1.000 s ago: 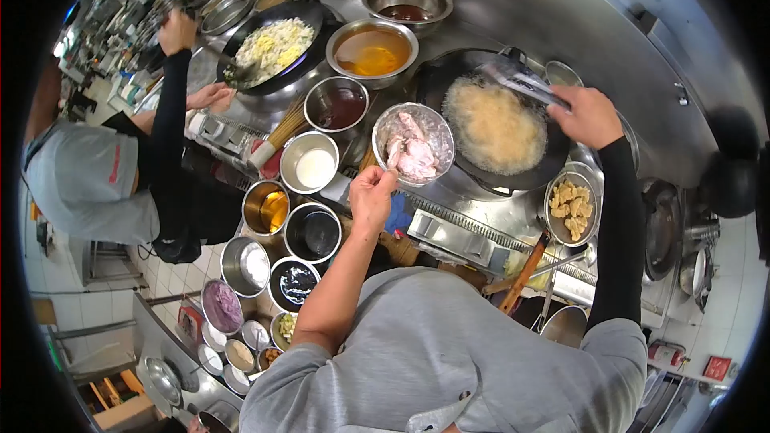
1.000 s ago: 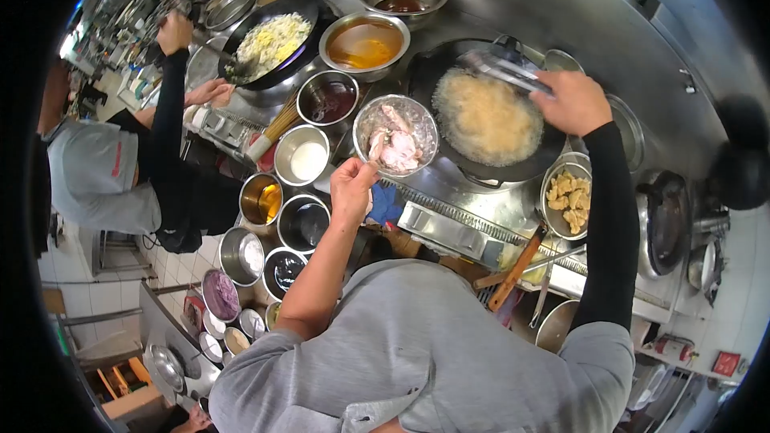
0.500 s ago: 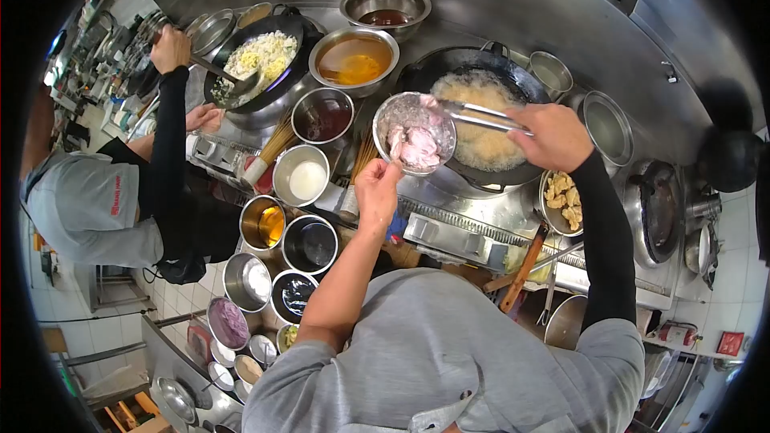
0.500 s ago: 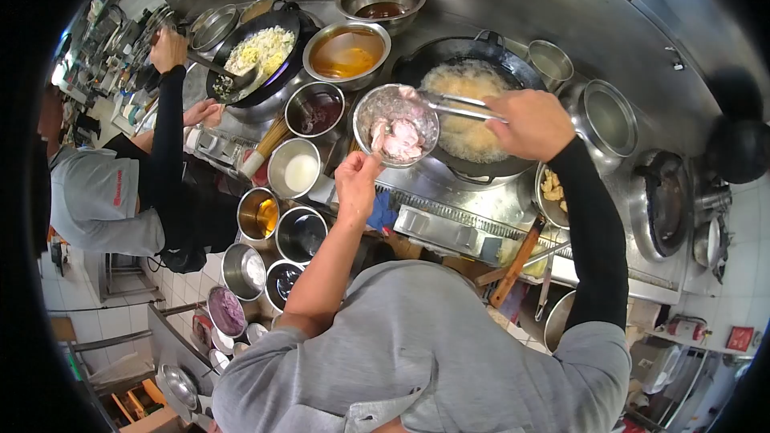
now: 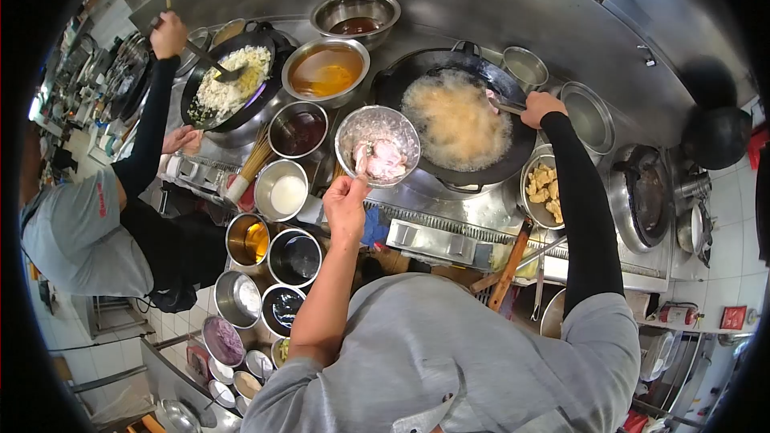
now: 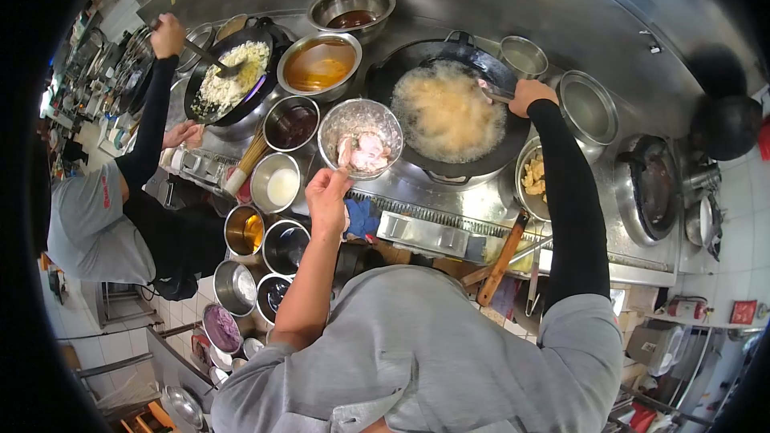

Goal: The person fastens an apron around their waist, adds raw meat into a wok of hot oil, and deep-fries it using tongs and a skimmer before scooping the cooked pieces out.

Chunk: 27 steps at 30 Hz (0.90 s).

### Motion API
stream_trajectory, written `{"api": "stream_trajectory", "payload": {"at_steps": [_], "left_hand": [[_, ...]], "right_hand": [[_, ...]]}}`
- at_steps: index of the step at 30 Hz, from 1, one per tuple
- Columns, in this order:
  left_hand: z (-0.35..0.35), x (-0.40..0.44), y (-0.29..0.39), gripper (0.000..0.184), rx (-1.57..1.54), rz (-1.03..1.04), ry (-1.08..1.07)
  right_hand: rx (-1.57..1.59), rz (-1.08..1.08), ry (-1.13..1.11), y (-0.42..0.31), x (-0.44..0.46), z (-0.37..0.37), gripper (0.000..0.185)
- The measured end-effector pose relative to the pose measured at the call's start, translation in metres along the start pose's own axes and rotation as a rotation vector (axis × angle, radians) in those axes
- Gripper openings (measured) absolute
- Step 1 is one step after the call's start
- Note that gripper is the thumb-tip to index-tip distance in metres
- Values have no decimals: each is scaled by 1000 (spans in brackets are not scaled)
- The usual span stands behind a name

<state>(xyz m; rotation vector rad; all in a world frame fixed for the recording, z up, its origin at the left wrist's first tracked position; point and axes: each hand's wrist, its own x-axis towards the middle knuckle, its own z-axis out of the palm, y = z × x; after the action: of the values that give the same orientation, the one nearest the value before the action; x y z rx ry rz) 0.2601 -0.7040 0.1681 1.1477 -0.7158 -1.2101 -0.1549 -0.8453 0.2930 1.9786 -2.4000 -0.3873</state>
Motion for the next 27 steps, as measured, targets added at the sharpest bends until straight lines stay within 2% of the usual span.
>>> {"api": "stream_trajectory", "payload": {"at_steps": [7, 11, 15, 18, 20, 22, 25, 27], "left_hand": [[-14, -6, 6, 23, 2, -3, 22], [-19, -5, 7, 23, -6, -9, 38], [-20, -6, 12, 27, 96, 21, 62], [-16, -9, 11, 23, 163, 99, 77], [-8, -11, 15, 23, 222, 90, 87], [-1, -14, 12, 23, 270, 106, 88], [1, -13, -2, 23, 266, 161, 73], [-4, -9, -13, 22, 244, 179, 63]], "right_hand": [[57, 34, -15, -9, 8, 11, 44], [118, 64, 110, -4, 5, -1, 43], [120, -131, 259, -28, -44, -59, 37], [248, -566, 305, -53, -84, -85, 36], [274, -650, -4, -89, -116, -110, 34], [127, -720, -73, -113, -120, -99, 35], [45, -687, -131, -141, -119, -88, 35], [152, -768, -101, -143, -110, -74, 32]]}}
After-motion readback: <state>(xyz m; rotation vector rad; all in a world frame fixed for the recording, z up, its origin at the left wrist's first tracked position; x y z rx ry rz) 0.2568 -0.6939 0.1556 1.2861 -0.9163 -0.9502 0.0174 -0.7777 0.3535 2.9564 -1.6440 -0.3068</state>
